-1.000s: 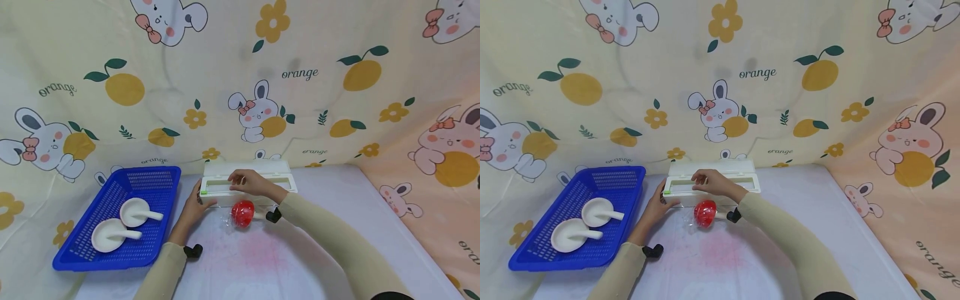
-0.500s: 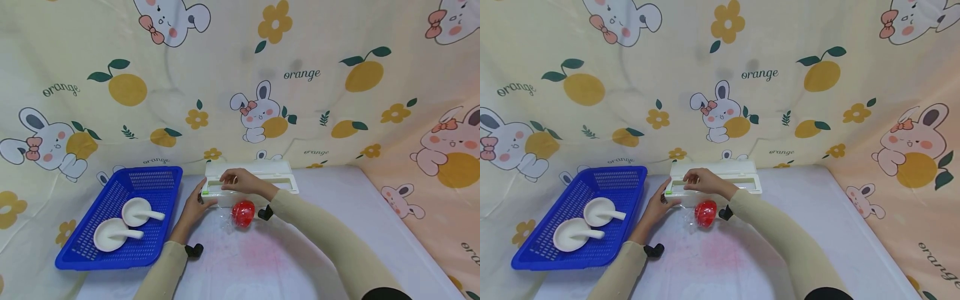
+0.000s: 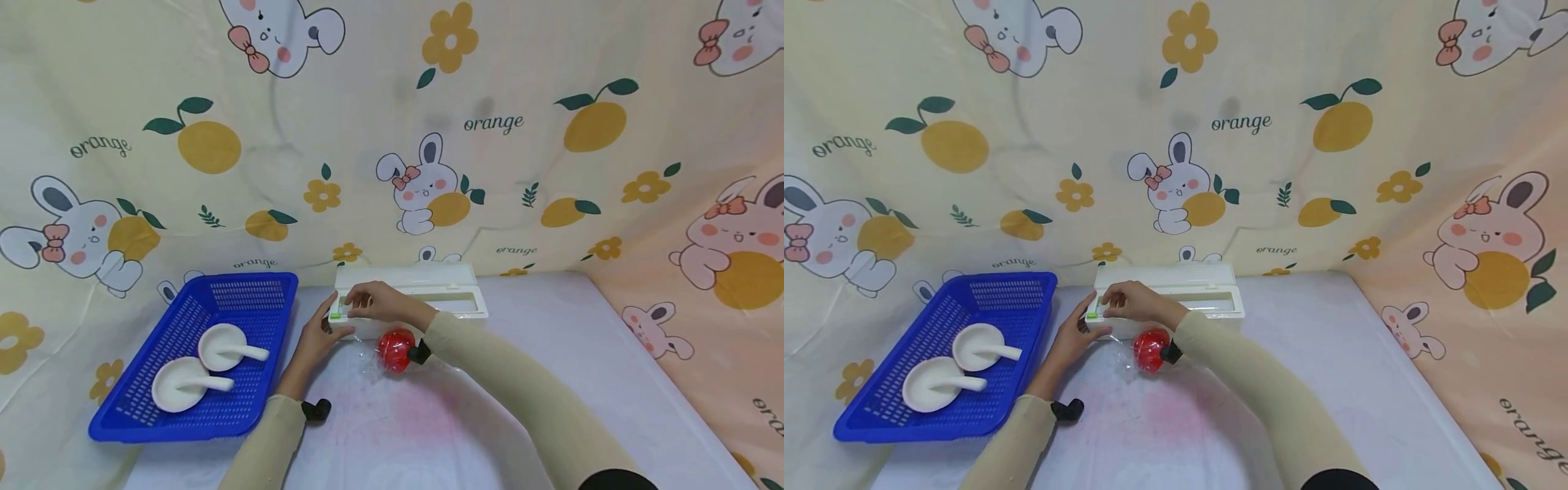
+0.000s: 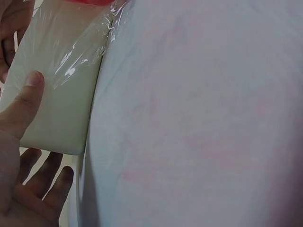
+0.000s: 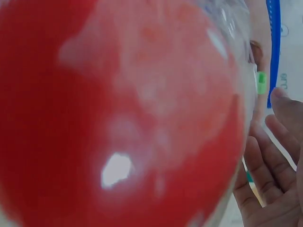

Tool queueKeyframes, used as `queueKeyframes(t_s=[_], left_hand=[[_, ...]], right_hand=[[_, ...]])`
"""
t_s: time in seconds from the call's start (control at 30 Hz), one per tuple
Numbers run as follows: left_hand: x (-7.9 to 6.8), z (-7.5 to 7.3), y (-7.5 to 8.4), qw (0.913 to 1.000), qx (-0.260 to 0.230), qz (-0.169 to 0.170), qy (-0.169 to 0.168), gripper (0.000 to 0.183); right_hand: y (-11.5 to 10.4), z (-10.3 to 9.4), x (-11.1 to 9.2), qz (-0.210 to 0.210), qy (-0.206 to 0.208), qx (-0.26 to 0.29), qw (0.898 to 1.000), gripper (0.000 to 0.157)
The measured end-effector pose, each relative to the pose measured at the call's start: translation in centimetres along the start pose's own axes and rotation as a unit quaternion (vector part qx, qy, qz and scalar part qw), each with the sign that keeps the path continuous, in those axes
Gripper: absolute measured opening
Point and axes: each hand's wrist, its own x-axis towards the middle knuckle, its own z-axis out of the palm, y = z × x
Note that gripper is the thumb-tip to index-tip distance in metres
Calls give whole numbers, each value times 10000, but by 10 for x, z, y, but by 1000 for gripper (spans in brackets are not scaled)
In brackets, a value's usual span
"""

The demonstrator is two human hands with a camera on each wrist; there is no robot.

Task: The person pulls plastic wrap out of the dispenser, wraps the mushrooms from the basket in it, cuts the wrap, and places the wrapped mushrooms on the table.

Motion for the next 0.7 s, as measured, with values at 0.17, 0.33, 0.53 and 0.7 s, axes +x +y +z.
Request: queueKeyframes(t_s=[0.17,0.33,0.53,0.7], left_hand=[[-1,0,0,10000,-13,41,5,95],[-2,0,0,9999,-30,109,8,94],[-2,0,1,10000,-81,13,-7,94],[-3,1,0,9998,-198,76,-29,95]], right_hand=[[-3,7,2,126,-6,-77,9999,24],[-8,12,2,122,104,-137,9998,21],[-7,20,4,190,175,-206,9995,14],[-7,23,6,248,239,-294,9990,9]])
